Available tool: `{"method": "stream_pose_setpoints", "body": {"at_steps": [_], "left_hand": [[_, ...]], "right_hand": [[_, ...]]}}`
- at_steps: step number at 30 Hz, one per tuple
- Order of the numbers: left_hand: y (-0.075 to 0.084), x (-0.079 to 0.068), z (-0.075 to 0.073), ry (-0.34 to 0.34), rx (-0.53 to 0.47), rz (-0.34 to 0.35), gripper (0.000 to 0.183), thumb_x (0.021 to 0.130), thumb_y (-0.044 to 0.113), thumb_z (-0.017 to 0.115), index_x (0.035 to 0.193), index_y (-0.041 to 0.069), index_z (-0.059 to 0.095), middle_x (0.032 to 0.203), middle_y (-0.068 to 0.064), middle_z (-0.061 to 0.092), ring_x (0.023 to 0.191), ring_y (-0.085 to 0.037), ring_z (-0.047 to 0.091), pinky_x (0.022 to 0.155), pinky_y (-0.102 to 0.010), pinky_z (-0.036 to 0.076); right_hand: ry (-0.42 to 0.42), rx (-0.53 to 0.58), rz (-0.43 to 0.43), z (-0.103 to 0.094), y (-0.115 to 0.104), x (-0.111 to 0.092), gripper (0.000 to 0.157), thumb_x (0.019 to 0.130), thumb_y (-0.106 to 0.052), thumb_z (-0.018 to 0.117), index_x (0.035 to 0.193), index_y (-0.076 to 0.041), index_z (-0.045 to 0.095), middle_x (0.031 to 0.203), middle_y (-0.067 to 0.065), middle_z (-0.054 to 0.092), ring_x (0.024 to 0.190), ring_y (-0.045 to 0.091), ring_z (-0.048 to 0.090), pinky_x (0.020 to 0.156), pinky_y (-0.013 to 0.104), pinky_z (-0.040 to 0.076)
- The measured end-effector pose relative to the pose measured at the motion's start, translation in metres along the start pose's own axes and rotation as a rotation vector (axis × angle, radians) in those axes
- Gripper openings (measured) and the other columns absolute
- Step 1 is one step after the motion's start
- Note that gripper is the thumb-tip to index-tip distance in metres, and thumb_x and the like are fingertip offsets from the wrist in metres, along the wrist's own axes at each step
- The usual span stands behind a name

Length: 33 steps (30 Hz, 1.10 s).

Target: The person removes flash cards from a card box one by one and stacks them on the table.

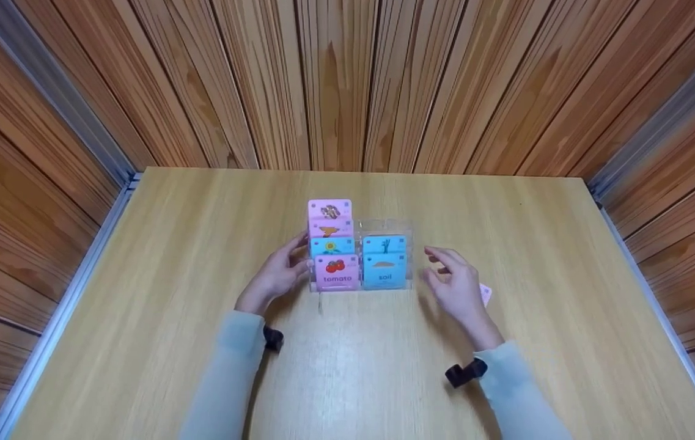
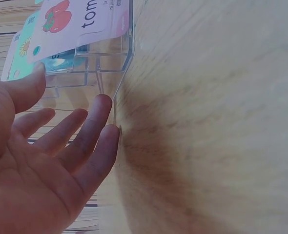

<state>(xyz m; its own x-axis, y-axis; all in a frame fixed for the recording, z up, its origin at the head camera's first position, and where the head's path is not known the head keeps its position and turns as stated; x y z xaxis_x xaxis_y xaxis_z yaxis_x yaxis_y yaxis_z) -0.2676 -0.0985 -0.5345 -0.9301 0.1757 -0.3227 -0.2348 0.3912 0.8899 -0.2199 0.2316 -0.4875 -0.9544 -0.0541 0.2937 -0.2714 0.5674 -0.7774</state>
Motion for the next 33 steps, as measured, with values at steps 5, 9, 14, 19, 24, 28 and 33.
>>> {"method": "stream_pose_setpoints", "body": {"at_steps": [5,9,14,19,24,28,33], "left_hand": [[0.002,0.001,0.000,-0.001,0.009,0.004,0.068,0.100,0.021,0.062,0.151,0.051,0.028,0.157,0.010,0.035,0.146,-0.022,0.028,0.116,-0.051,0.025],[0.001,0.002,-0.001,-0.005,-0.001,0.000,0.068,0.100,0.023,0.062,0.154,0.046,0.029,0.157,0.008,0.035,0.145,-0.023,0.030,0.116,-0.050,0.026],[0.000,0.000,-0.002,-0.011,-0.024,-0.009,0.068,0.099,0.022,0.063,0.155,0.043,0.029,0.156,0.007,0.035,0.141,-0.024,0.038,0.115,-0.050,0.029],[0.001,0.000,0.001,-0.017,-0.022,-0.008,0.068,0.100,0.021,0.063,0.154,0.046,0.029,0.157,0.008,0.035,0.141,-0.024,0.037,0.115,-0.050,0.029],[0.000,0.000,0.003,-0.027,-0.026,-0.012,0.068,0.100,0.021,0.062,0.154,0.047,0.028,0.158,0.009,0.032,0.145,-0.023,0.031,0.116,-0.051,0.026],[-0.001,0.000,0.002,-0.017,-0.025,-0.016,0.069,0.099,0.022,0.063,0.153,0.048,0.028,0.158,0.009,0.033,0.145,-0.023,0.031,0.116,-0.052,0.025],[-0.001,0.000,0.001,-0.008,-0.019,-0.013,0.068,0.099,0.022,0.063,0.153,0.048,0.029,0.157,0.010,0.034,0.145,-0.023,0.031,0.116,-0.052,0.025]], "right_hand": [[-0.022,-0.030,-0.047,0.008,-0.014,0.004,0.047,0.093,-0.004,0.069,0.138,-0.004,0.058,0.139,0.014,0.056,0.126,0.030,0.053,0.100,0.048,0.048],[-0.068,-0.073,-0.067,0.016,-0.021,0.007,0.051,0.095,-0.006,0.067,0.144,-0.006,0.052,0.146,0.013,0.050,0.137,0.029,0.043,0.110,0.047,0.038],[-0.119,-0.122,-0.069,0.024,-0.025,0.009,0.055,0.096,-0.003,0.063,0.148,-0.011,0.047,0.153,0.006,0.044,0.140,0.026,0.038,0.114,0.043,0.033],[-0.137,-0.148,-0.076,0.026,-0.024,0.010,0.056,0.097,-0.003,0.062,0.150,-0.013,0.046,0.154,0.004,0.043,0.140,0.025,0.038,0.114,0.044,0.033],[-0.123,-0.149,-0.079,0.027,-0.023,0.011,0.053,0.097,-0.005,0.063,0.148,-0.015,0.049,0.151,0.003,0.047,0.138,0.024,0.040,0.113,0.044,0.034],[-0.031,-0.136,-0.149,0.025,-0.029,0.012,0.044,0.094,-0.003,0.067,0.137,-0.008,0.060,0.133,0.007,0.058,0.125,0.023,0.053,0.106,0.040,0.044],[0.045,-0.103,-0.200,0.025,-0.035,0.014,0.032,0.091,0.001,0.070,0.122,-0.003,0.069,0.112,0.004,0.060,0.102,0.018,0.062,0.087,0.032,0.056]]}}
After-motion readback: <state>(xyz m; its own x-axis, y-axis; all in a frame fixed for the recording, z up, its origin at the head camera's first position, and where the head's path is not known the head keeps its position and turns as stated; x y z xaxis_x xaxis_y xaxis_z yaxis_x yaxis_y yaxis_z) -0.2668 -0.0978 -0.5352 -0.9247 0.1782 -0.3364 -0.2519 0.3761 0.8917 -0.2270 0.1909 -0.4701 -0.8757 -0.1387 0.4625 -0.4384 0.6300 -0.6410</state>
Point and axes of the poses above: each hand's wrist, its own x-axis towards the middle knuckle, its own z-axis out of the palm, y = z × x, the point moved 6 cm from there along x, towards the middle knuckle
